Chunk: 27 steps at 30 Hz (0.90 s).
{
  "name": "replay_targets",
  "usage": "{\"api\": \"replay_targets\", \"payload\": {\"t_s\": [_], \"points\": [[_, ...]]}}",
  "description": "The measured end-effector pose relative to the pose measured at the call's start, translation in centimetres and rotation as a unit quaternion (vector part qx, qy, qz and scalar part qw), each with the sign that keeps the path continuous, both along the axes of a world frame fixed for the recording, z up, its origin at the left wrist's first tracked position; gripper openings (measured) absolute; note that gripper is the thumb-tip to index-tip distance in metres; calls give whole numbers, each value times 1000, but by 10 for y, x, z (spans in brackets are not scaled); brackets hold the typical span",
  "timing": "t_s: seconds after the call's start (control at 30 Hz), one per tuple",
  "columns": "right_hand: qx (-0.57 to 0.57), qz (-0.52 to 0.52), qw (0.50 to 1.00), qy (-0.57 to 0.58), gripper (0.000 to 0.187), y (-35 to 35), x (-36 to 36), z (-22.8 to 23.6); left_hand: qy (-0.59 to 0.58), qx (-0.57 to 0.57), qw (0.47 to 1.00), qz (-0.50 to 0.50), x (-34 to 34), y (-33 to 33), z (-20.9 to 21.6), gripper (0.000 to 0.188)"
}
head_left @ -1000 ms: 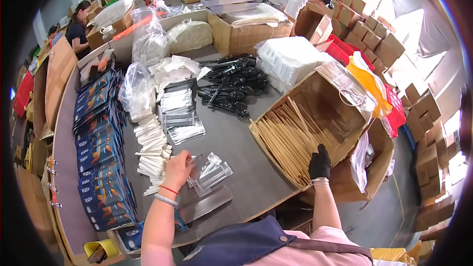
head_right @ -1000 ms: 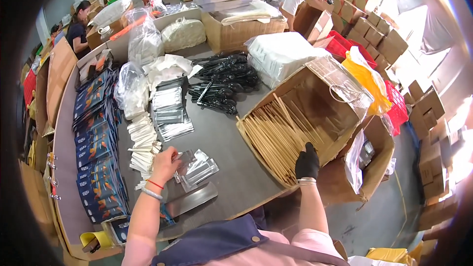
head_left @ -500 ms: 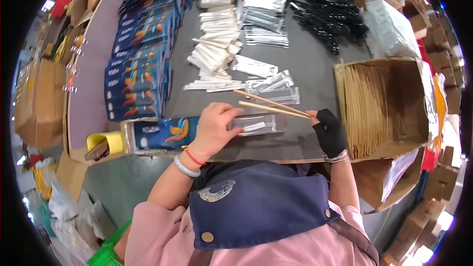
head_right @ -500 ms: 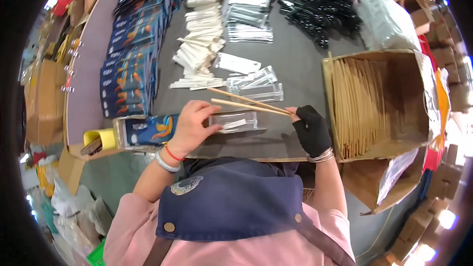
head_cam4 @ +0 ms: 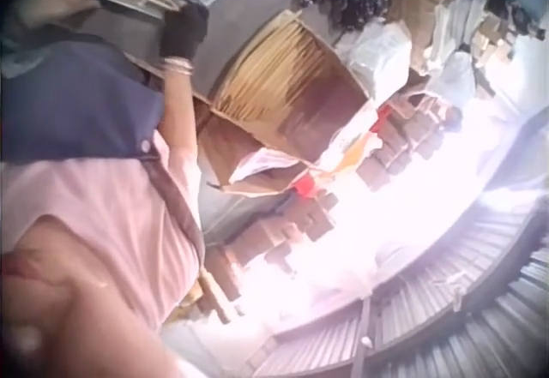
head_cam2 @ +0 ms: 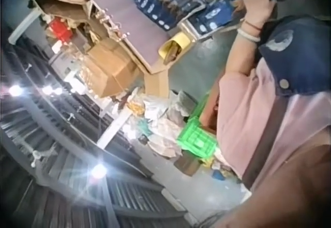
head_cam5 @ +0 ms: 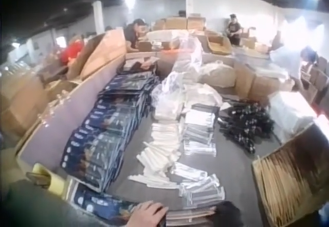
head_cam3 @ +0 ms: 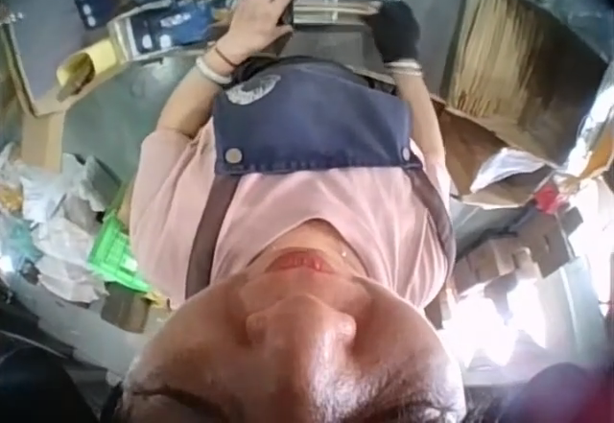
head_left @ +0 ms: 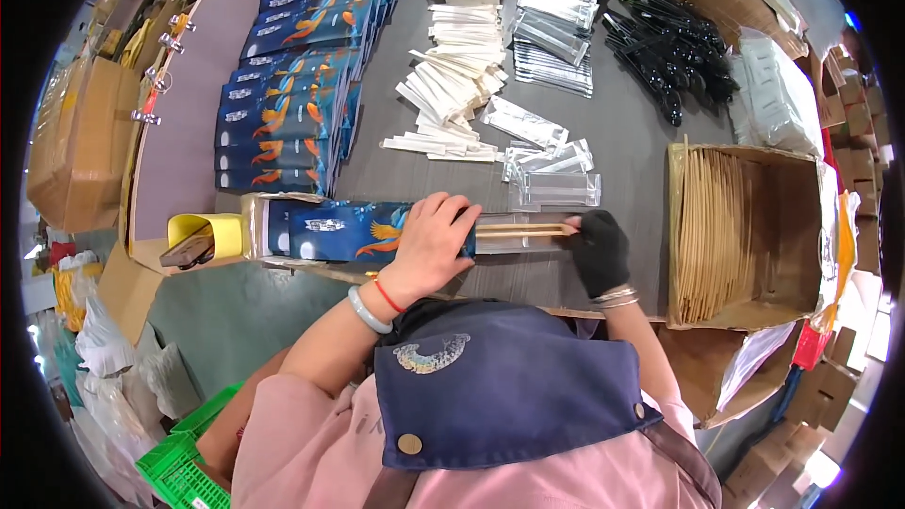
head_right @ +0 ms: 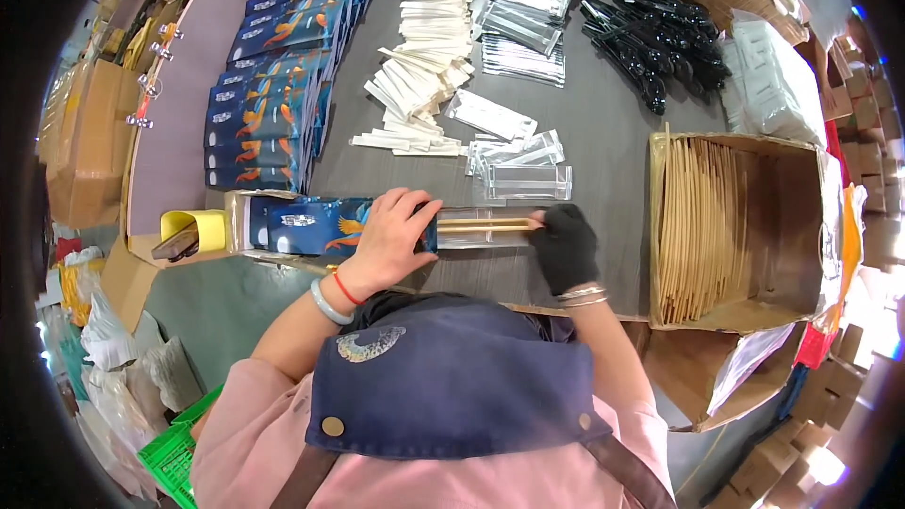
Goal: Packaging small seasoning packets and wooden sticks into plastic bags at a production workstation.
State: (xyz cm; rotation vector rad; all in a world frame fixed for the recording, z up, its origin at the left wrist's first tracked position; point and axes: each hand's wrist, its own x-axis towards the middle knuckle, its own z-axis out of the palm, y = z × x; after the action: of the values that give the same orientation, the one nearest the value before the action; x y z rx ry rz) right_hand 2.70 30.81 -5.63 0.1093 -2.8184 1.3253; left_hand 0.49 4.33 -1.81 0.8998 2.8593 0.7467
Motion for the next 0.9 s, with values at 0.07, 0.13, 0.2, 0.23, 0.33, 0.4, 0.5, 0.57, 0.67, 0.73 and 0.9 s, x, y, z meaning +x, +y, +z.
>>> {"api": "replay_targets", "payload": {"t_s": [0.07, 0.13, 0.2, 0.23, 0.33, 0.4, 0.5, 0.57, 0.67, 0.73, 0.9], "points": [[-125, -22, 991, -33, 20, -31, 5, -23, -13, 14, 1000, -14, -6, 13, 3, 77], [-170, 54, 983, -42, 34, -65, 0, 22, -13, 31, 999, -20, -9, 13, 1, 76], [-60, 92, 993, -32, 45, -58, -1, 34, -18, 50, 998, -41, -14, 10, 5, 67], [60, 102, 993, -19, 52, -44, -3, 39, -15, 49, 998, -36, -17, 8, 7, 67], [193, 137, 969, 78, 64, -30, -2, 49, -9, -43, 987, -155, -21, 10, 13, 44], [215, 162, 960, 79, 66, -20, -3, 49, -23, -81, 982, -169, -35, 6, 42, 40], [227, 65, 969, 74, 63, -2, -4, 67, -41, -114, 980, -161, -77, -32, 80, 17], [215, 20, 974, 70, 60, 3, -8, 63, 120, -50, 987, -96, -108, -81, 70, 26], [209, 42, 974, 72, 61, 2, -3, 72, 226, -109, 961, 119, -78, -92, 75, 50], [225, 47, 971, 65, 62, -9, -1, 71, 79, 37, 976, 199, -45, -69, 27, 61], [252, 87, 963, 45, 62, -14, -3, 74, -17, 17, 960, 280, 10, -27, -27, 95]]}}
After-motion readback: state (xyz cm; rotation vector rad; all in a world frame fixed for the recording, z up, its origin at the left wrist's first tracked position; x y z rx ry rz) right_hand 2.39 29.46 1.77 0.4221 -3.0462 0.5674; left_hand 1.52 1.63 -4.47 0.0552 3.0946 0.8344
